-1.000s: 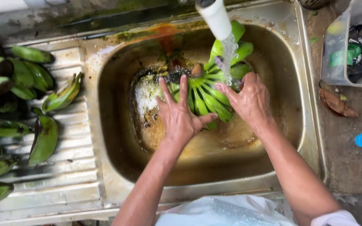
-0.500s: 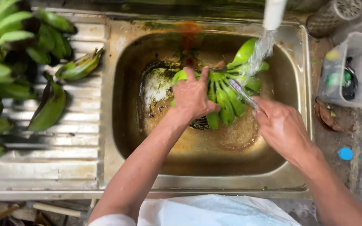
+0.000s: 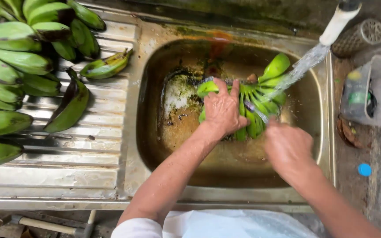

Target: Wash bunches of green bananas and clean the sink area.

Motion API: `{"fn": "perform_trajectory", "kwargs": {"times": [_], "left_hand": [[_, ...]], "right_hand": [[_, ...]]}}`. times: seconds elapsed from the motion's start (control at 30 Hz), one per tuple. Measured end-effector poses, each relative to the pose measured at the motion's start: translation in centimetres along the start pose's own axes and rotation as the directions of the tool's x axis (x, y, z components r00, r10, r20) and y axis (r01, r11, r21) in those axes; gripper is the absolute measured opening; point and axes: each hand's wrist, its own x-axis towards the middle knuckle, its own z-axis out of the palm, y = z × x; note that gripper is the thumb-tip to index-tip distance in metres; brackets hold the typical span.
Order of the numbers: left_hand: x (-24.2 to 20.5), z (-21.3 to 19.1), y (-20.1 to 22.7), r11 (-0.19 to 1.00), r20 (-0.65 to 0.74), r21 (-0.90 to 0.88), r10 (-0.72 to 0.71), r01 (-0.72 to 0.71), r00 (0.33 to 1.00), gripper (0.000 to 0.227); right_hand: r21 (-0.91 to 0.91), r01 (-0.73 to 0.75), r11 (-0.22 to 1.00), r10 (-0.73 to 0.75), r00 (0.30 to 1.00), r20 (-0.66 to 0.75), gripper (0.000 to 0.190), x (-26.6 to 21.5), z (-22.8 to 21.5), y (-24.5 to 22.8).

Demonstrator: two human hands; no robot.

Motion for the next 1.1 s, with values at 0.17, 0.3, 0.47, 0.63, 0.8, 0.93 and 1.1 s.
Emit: {"fn": "perform_trajectory", "kwargs": {"times": [0.17,0.3,0.47,0.63,0.8,0.93,1.1], "left_hand": [[1.5,3.9,-0.5,0.991,-0.061,0.125,0.052,-0.044,0.997,0.120],[0.8,2.4,-0.9,0.992,-0.143,0.120,0.053,-0.036,0.988,0.114],[0.5,0.4,-1.5,1.000,-0.048,-0.010,0.006,-0.006,0.999,0.116],[1.3,0.7,-1.5,0.999,-0.058,0.001,0.036,-0.036,0.998,0.118],[0.8,0.2,-1.4,0.999,-0.032,-0.010,0.038,-0.039,0.999,0.127],[1.7,-1.4,-0.9,0.998,0.079,-0.065,-0.010,0.015,0.997,0.127],[2.0,-1.2,1.7,0.970,0.110,-0.070,-0.223,0.232,0.969,0.135]], "right_hand": [[-0.316,0.149,0.937,-0.122,0.987,0.101,0.021,4.0,-0.8,-5.3],[-0.207,0.308,0.929,-0.279,0.947,0.156,0.017,5.0,-1.9,-4.4],[-0.162,0.341,0.926,-0.291,0.918,0.269,0.019,-1.3,-7.7,-2.8],[-0.353,-0.033,0.935,0.140,0.948,0.284,0.016,0.9,-6.9,-0.3],[-0.156,0.185,0.970,-0.184,0.983,0.023,0.011,1.3,1.5,0.9],[-0.129,0.010,0.992,0.037,0.931,0.362,0.015,1.0,-6.1,3.5],[-0.006,-0.177,0.984,0.172,0.947,0.272,0.024,2.4,-5.5,5.3]]}}
